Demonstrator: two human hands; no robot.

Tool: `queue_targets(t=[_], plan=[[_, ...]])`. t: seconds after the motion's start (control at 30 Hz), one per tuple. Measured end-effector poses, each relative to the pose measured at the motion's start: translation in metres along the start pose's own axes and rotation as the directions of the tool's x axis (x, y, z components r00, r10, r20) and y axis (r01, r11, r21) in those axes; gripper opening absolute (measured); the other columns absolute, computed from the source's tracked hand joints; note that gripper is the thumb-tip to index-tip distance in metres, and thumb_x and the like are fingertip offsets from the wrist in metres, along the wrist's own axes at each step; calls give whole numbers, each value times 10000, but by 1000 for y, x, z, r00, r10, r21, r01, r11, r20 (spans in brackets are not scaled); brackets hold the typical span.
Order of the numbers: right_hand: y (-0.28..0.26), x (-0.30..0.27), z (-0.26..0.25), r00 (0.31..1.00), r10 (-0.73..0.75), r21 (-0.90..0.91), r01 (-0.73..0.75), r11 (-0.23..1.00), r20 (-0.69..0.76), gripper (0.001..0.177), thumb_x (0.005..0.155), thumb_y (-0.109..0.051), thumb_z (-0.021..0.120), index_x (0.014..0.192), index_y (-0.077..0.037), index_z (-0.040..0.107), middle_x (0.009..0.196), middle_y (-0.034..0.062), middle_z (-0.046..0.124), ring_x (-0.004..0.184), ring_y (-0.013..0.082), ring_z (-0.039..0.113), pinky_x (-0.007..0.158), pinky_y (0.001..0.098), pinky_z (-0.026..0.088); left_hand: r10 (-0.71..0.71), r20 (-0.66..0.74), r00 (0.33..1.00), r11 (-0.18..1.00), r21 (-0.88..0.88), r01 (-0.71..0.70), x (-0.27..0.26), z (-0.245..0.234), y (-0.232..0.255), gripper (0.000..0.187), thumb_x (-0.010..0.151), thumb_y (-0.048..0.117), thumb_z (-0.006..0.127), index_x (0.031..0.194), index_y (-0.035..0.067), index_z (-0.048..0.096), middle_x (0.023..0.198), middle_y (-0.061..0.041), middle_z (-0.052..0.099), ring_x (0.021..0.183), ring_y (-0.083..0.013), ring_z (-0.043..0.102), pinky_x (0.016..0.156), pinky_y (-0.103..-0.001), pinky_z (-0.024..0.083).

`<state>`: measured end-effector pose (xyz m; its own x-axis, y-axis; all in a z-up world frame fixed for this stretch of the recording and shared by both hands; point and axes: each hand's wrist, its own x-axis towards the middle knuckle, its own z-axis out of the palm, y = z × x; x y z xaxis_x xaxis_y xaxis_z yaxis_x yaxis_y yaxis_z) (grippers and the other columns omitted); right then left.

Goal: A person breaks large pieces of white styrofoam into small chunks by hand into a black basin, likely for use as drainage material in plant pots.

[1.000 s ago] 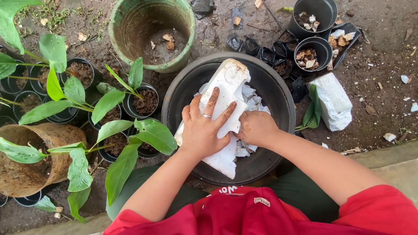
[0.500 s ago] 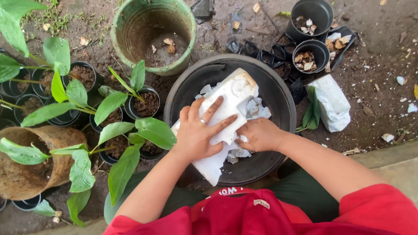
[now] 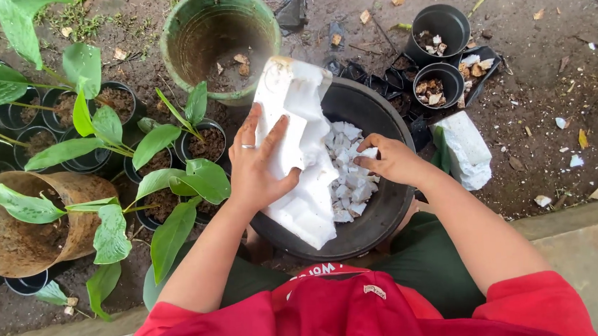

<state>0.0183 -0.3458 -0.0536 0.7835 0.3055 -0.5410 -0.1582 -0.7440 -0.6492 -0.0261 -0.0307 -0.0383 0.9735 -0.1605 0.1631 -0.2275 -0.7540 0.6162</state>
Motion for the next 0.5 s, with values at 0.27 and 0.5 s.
queue_targets(t=[0.27,0.5], plan=[[4,4,13,988,-32,-171,58,984,150,574,871,-402,732,1321,-61,632,1203,251,717,1129,413,690,930,507,563,-58,-41,998,998,21,59,-3,3,13,961,708,446,827,1576,359,424,1657,-189,202,1431,-499,315,1071,-561,315],[-5,-3,-2,985,-135,-127,148,981,103,535,891,-366,746,1301,-28,677,1169,219,739,1108,352,705,948,456,560,-71,-158,985,997,-51,63,-6,11,11,974,723,439,828,1594,351,402,1672,-237,126,1476,-555,264,1060,-548,323]])
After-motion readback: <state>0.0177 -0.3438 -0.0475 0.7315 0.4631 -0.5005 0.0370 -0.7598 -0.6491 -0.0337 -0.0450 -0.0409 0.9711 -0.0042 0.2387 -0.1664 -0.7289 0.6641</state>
